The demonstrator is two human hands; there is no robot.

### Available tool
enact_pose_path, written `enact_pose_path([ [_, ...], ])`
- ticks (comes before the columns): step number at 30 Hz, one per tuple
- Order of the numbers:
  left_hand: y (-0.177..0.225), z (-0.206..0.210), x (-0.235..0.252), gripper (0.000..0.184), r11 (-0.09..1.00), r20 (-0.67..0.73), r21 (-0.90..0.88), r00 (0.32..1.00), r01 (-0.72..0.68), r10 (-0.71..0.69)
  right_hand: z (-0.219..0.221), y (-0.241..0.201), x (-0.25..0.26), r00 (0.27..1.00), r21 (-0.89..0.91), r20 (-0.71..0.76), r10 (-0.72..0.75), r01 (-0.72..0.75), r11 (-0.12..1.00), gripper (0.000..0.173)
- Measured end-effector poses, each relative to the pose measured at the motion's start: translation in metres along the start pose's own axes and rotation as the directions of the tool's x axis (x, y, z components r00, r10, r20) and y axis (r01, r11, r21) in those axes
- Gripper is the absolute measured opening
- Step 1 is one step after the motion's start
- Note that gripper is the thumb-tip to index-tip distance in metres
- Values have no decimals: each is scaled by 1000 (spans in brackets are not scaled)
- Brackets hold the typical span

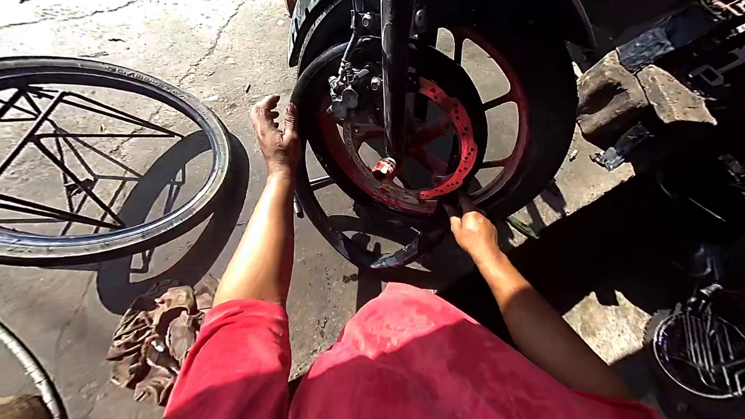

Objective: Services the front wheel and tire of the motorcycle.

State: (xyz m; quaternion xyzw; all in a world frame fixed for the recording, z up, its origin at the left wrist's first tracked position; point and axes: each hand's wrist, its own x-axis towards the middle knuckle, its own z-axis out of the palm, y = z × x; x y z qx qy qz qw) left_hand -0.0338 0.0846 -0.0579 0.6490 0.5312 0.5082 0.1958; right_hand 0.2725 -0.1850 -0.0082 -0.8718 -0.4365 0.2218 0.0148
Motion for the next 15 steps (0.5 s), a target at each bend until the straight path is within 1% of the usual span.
enact_pose_path([
  [2, -2, 5, -58, 49, 987, -98, -102, 987, 121, -131, 13, 1, 3, 998, 38, 49, -26, 24, 999, 58],
  [3, -3, 8, -91, 47, 977, -109, -137, 978, 161, -176, 14, 3, 3, 994, 50, 101, -42, 37, 998, 58],
  [4, -3, 9, -126, 44, 968, -92, -152, 972, 200, -215, 12, 7, 2, 986, 75, 153, -64, 53, 996, 56],
  [5, -3, 10, -161, 41, 959, -54, -176, 971, 221, -234, 7, 14, -3, 982, 112, 160, -103, 86, 990, 51],
  [6, 0, 10, -194, 37, 953, 10, -202, 973, 228, -231, 1, 24, -8, 985, 165, 65, -161, 149, 975, 44],
  [7, 4, 9, -224, 34, 946, 105, -219, 970, 237, -219, -6, 36, -15, 966, 193, -132, -221, 243, 951, 39],
  [8, 11, 6, -250, 32, 939, 222, -227, 952, 260, -210, -17, 47, -22, 894, 190, -359, -267, 350, 917, 35],
  [9, 21, 1, -272, 32, 929, 362, -208, 907, 306, -217, -30, 58, -25, 777, 151, -560, -288, 438, 886, 31],
  [10, 30, -3, -289, 34, 912, 513, -171, 824, 373, -241, -48, 67, -25, 663, 113, -692, -286, 491, 864, 29],
  [11, 40, -3, -300, 35, 892, 638, -121, 723, 436, -267, -68, 74, -24, 597, 96, -757, -265, 503, 859, 31],
  [12, 49, 1, -308, 35, 873, 733, -68, 618, 483, -284, -89, 77, -21, 584, 97, -773, -246, 493, 865, 38],
  [13, 60, 8, -312, 36, 859, 808, -14, 511, 512, -292, -108, 77, -14, 602, 111, -763, -236, 482, 869, 50],
  [14, 71, 18, -314, 37, 854, 865, 31, 414, 519, -284, -123, 75, -4, 633, 137, -736, -239, 486, 863, 66],
  [15, 82, 31, -315, 40, 858, 908, 65, 326, 510, -263, -134, 70, 6, 685, 180, -684, -251, 491, 852, 82],
])
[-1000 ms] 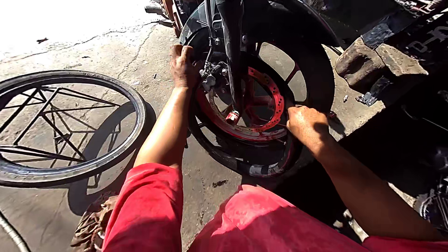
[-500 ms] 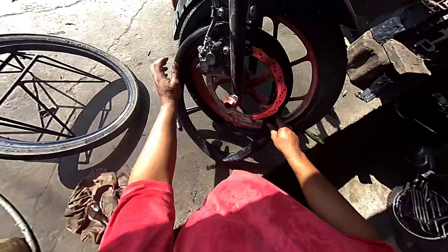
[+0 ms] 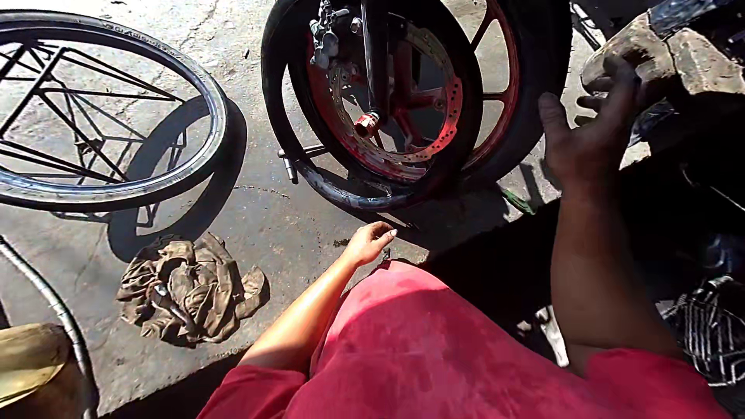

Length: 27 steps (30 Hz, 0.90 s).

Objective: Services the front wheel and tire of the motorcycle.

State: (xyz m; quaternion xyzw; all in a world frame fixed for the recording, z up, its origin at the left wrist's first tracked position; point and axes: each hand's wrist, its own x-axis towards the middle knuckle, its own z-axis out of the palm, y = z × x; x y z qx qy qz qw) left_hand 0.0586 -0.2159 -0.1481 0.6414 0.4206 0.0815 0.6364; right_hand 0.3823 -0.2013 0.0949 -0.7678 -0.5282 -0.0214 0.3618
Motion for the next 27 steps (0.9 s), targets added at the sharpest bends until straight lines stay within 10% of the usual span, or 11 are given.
enact_pose_path([
  [5, 50, 56, 57, 73, 967, 326, 253, 941, 9, -94, 28, 0, 31, 967, 1, 192, 166, -170, 986, 100],
  [11, 61, 72, 94, 52, 935, 10, -19, 936, 353, -353, 33, 25, 6, 960, 30, 220, 173, -184, 983, 102],
  [18, -2, 55, 95, 45, 604, -313, -797, 840, 22, -444, 80, 58, -73, 870, 117, 232, 434, -468, 876, 111],
  [27, -22, -7, 57, 41, 246, -398, -915, 814, -320, -423, 127, 42, -139, 783, 245, 300, 545, -616, 749, 87],
])
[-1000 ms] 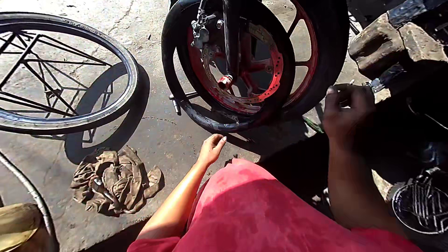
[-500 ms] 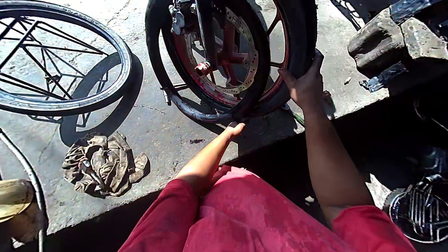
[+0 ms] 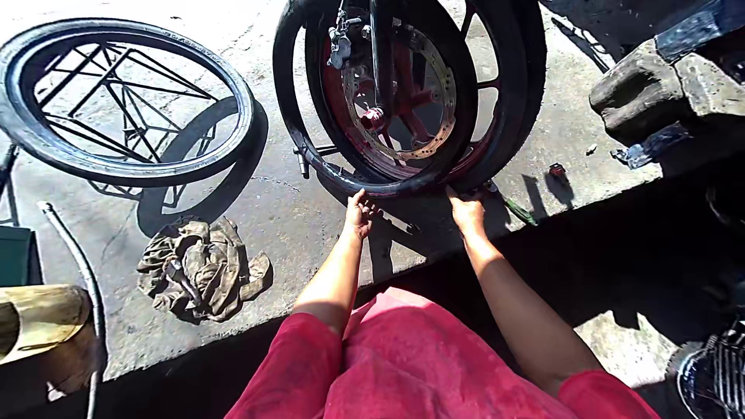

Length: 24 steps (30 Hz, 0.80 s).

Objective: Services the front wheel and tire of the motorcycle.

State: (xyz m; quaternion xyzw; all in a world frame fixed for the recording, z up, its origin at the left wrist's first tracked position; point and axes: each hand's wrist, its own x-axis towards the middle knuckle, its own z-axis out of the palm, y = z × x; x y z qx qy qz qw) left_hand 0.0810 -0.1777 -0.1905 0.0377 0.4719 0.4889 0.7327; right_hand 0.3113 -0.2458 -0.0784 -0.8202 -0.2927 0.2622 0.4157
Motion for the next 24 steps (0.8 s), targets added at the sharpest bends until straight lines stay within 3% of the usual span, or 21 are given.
enact_pose_path([
  [3, 14, -14, 3, 56, 1000, -34, -16, 999, 2, -2, -20, -30, -18, 928, -48, -239, -287, 284, 958, 71],
  [6, 16, -31, -2, 53, 999, -28, 42, 999, 33, -32, -37, -83, -7, 780, -254, -216, -588, 536, 805, 49],
  [7, 14, -37, -6, 49, 996, -15, 71, 998, 57, -56, -38, -104, -4, 794, -329, -142, -591, 526, 785, 51],
  [9, 11, -47, -16, 44, 989, 40, 103, 993, 108, -112, -33, -141, 1, 893, -458, -21, -450, 392, 798, 63],
  [12, 10, -58, -31, 44, 974, 151, 155, 970, 165, -188, -22, -155, 7, 950, -572, -61, -308, 219, 791, 55],
  [15, 12, -67, -36, 41, 961, 242, 227, 946, 158, -213, -23, -151, 2, 972, -666, -70, -227, 124, 735, 38],
  [18, 18, -60, -35, 38, 956, 294, 242, 926, 166, -235, -39, -139, -11, 982, -727, -71, -177, 71, 683, 40],
  [24, 21, -28, -20, 33, 959, 375, 258, 902, 120, -214, -47, -71, -44, 973, -671, -176, -150, -8, 742, 39],
])
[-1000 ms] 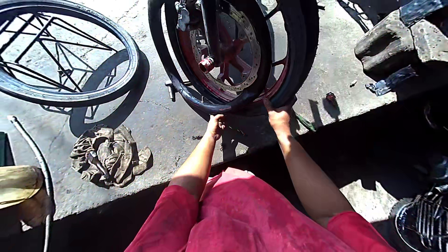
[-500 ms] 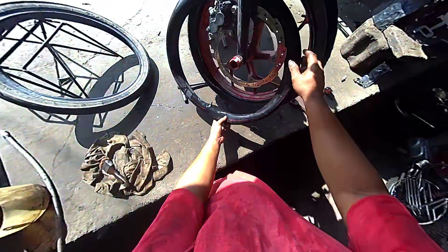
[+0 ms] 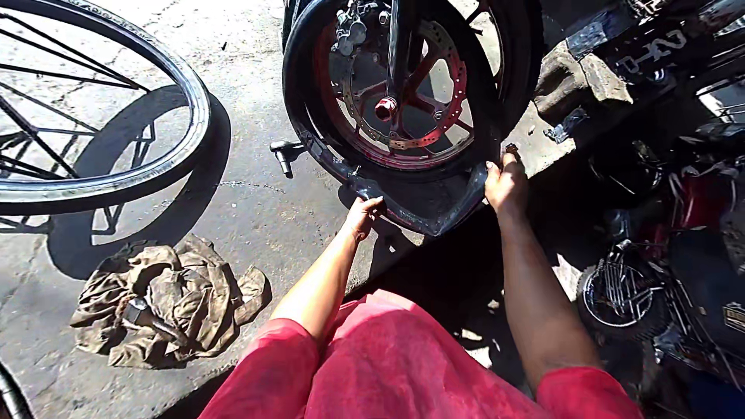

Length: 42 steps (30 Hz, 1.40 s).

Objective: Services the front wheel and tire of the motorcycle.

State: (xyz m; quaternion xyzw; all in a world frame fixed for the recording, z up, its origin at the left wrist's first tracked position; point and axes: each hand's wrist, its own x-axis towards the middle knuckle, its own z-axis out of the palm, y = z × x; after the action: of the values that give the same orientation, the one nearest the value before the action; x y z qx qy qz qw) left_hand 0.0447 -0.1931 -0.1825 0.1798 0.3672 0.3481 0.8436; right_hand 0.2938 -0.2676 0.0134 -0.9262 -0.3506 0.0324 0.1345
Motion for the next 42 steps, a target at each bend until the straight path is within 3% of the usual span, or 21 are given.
enact_pose_path([
  [5, 12, -5, 23, 56, 957, 135, 279, 990, -76, 39, 37, 34, -32, 999, 2, 15, 52, -52, 999, 42],
  [8, 15, -13, 40, 60, 906, 99, 423, 995, -33, -10, 44, 33, -31, 994, 54, 78, 71, -75, 996, 42],
  [11, 14, -14, 63, 61, 935, -30, 350, 998, 62, -55, 39, 21, -18, 993, 273, 44, 109, -117, 955, 48],
  [13, 16, -16, 72, 69, 969, -38, 220, 994, 111, -105, 33, 10, -13, 990, 418, -29, 137, -112, 902, 53],
  [15, 20, -13, 76, 54, 986, -41, 103, 991, 133, -129, 30, 7, -4, 978, 500, -170, 124, -23, 865, 47],
  [17, 25, -11, 78, 22, 991, -37, 16, 990, 135, -134, 23, 4, -1, 970, 484, -212, 115, 2, 875, 52],
  [18, 27, -12, 78, 15, 991, -30, -4, 990, 137, -137, 22, 3, -3, 969, 468, -221, 108, 8, 884, 55],
  [21, 34, -16, 81, 18, 993, -33, -11, 993, 114, -114, 31, -4, -14, 971, 450, -220, 90, 19, 893, 61],
  [25, 52, -22, 83, 25, 997, -60, 21, 996, 69, -67, 56, 4, -36, 981, 506, -117, 155, -75, 859, 63],
  [30, 89, -36, 93, 32, 998, -114, 55, 993, -22, 28, 65, 25, -45, 971, 469, -74, 228, -168, 867, 54],
  [35, 121, -55, 100, 10, 992, -167, 96, 982, -76, 91, 48, 36, -24, 944, 367, 1, 331, -309, 878, 45],
  [38, 99, -49, 83, 16, 992, -154, 129, 987, -15, 35, 38, 45, 7, 934, 462, -103, 343, -260, 848, 47],
  [40, 68, -39, 59, 30, 986, -25, 123, 993, 114, -111, 28, 42, 24, 904, 480, -279, 323, -160, 863, 54],
  [42, 39, -23, 34, 32, 966, 156, 80, 955, 244, -254, 17, 25, 19, 864, 327, -445, 237, -89, 941, 66],
])
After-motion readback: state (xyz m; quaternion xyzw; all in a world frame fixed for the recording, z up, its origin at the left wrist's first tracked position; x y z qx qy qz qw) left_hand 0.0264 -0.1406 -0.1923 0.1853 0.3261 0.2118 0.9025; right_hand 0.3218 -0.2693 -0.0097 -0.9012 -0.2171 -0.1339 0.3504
